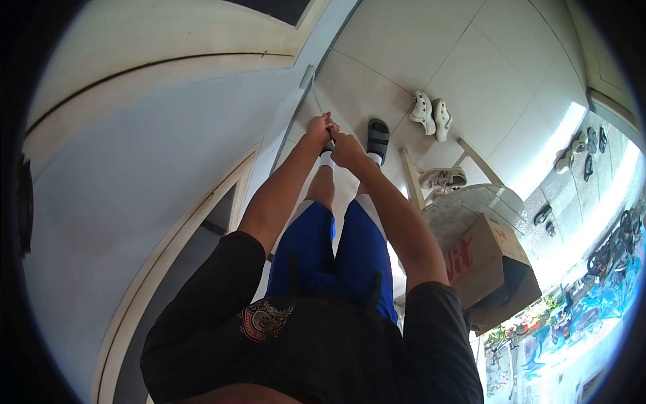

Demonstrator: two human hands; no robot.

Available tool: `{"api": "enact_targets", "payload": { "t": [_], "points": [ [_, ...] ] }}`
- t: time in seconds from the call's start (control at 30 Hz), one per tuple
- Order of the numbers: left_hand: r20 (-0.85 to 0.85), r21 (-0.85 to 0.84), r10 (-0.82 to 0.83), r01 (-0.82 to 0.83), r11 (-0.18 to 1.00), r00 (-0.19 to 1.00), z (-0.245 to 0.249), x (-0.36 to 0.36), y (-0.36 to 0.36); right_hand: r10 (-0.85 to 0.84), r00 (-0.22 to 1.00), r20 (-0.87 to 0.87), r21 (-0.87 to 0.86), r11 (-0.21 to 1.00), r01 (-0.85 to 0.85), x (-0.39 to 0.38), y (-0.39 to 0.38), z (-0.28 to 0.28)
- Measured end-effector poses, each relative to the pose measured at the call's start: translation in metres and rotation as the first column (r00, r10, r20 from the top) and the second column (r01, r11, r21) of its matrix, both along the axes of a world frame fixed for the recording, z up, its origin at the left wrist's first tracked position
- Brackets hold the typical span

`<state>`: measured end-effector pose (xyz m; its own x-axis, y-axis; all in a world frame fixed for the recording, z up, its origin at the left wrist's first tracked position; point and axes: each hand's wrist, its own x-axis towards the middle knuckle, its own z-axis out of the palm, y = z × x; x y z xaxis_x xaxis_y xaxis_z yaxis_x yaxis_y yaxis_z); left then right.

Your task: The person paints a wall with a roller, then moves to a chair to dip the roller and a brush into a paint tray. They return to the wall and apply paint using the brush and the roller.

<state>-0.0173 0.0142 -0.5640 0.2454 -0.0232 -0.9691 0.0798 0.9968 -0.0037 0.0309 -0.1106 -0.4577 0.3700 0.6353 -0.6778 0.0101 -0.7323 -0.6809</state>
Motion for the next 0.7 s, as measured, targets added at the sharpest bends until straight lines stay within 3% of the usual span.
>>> {"api": "enact_targets", "payload": {
  "t": [0.07,0.13,0.2,0.23,0.27,0.3,0.37,0.4,0.5,0.6,0.63,0.7],
  "points": [
    [-0.044,0.012,-0.036,0.037,0.999,0.998,-0.004,-0.001,-0.008,0.012,0.99,0.138,0.06,0.998,-0.021,-0.008,-0.014,-0.008],
    [0.021,0.021,0.034,-0.035,0.999,0.999,0.054,-0.007,-0.027,0.018,1.0,-0.021,-0.042,0.999,-0.018,0.005,-0.029,0.059],
    [0.074,0.051,-0.01,0.006,0.999,0.997,0.123,-0.018,-0.043,-0.009,1.0,0.012,-0.016,1.0,0.009,-0.001,-0.054,0.116],
    [0.071,0.043,-0.024,0.021,0.999,0.997,0.151,-0.02,-0.048,0.033,0.974,0.225,0.088,0.995,-0.054,-0.008,-0.068,0.134],
    [0.12,0.026,-0.013,0.01,1.0,0.993,0.174,-0.024,-0.051,0.023,0.988,-0.154,-0.053,0.998,-0.031,0.01,-0.066,0.171],
    [0.163,0.01,0.004,-0.005,1.0,0.987,0.183,-0.027,-0.052,0.013,0.986,-0.163,-0.058,0.998,-0.023,0.008,-0.066,0.167],
    [0.088,0.059,-0.044,0.039,0.997,0.995,0.156,-0.023,-0.052,-0.02,0.988,-0.154,-0.039,0.999,0.014,0.004,-0.066,0.149],
    [0.026,0.113,-0.077,0.074,0.991,0.997,0.13,-0.018,-0.049,-0.064,0.998,0.012,0.04,0.997,0.063,-0.007,-0.065,0.113],
    [0.021,0.132,-0.16,0.156,0.979,0.987,0.005,-0.003,-0.015,0.035,0.998,-0.053,-0.051,0.998,-0.038,0.008,-0.021,0.011],
    [0.0,0.083,-0.174,0.173,0.981,0.985,-0.068,-0.01,0.017,0.068,0.997,0.044,-0.036,0.997,-0.066,-0.016,0.013,-0.078],
    [0.003,0.034,-0.159,0.159,0.987,0.987,-0.08,-0.008,0.02,0.055,0.996,0.063,-0.069,0.996,-0.051,-0.017,0.018,-0.09],
    [-0.011,0.021,-0.137,0.137,0.99,0.991,-0.057,-0.013,0.008,0.076,0.997,0.023,-0.088,0.993,-0.074,-0.008,0.004,-0.053]
  ]
}}
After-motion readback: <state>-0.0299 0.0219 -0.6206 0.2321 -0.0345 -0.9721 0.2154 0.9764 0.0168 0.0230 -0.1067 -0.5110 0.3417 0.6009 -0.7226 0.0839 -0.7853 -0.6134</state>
